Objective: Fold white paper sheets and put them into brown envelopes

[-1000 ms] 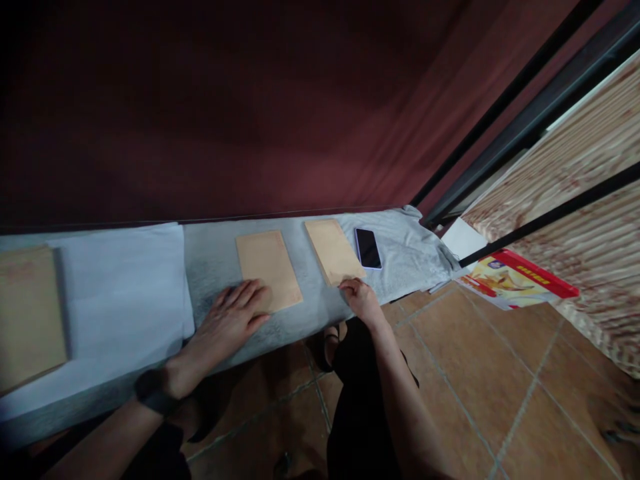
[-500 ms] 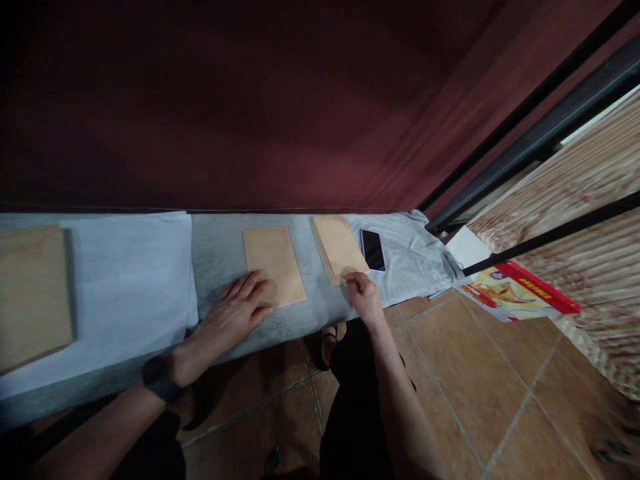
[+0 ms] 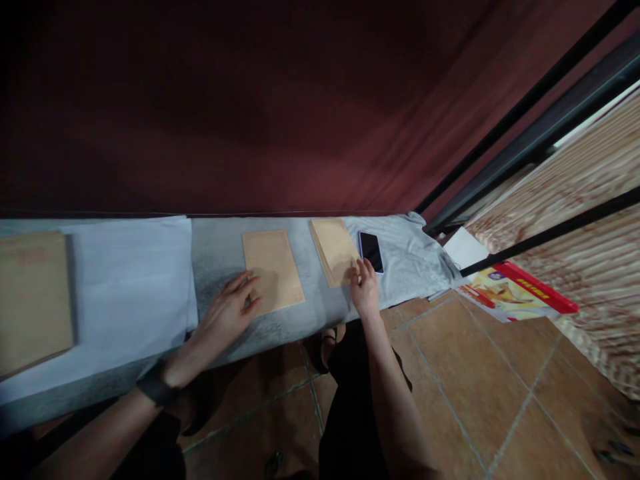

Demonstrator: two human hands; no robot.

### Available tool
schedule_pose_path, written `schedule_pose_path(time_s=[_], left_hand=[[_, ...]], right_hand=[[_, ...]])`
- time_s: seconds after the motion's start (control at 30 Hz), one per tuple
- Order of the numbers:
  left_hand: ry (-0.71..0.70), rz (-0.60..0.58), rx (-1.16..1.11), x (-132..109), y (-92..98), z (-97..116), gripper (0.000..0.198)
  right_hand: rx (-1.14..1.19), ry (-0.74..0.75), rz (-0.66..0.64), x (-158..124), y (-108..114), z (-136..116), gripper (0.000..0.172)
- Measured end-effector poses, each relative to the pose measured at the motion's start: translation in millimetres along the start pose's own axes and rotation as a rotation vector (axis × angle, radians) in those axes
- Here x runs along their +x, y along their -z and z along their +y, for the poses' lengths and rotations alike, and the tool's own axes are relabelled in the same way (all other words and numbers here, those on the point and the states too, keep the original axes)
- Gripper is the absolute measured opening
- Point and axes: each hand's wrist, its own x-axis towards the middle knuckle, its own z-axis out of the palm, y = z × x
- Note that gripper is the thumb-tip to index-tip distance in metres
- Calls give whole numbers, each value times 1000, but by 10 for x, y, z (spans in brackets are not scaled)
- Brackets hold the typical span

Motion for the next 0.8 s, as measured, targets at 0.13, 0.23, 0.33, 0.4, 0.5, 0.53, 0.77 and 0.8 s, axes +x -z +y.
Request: schedule_pose_path(time_s=[0.13, 0.23, 0.33, 0.4, 0.5, 0.53, 0.77, 0.8], left_hand=[[43, -2, -309, 77, 11, 141, 38], [166, -108, -658, 113, -77, 341, 33], [275, -174, -927, 158, -213, 579, 32], [356, -220, -1047, 217, -307, 741, 37], [469, -230, -1227, 377, -454, 983, 38], [499, -221, -1261, 449, -507, 1061, 35], [547, -298, -1112, 902, -863, 1338, 11], [518, -325, -1079, 934, -891, 1328, 7]], right_hand=[[-35, -167, -24, 73, 106, 113, 41], [-4, -232, -74, 105, 107, 160, 37], [55, -274, -59, 120, 70, 193, 36], [101, -315, -36, 125, 48, 212, 37], [168, -359, -7, 128, 29, 230, 35], [188, -367, -1, 131, 27, 234, 33], [348, -445, -17, 196, 28, 302, 27], [380, -458, -30, 211, 22, 314, 26]])
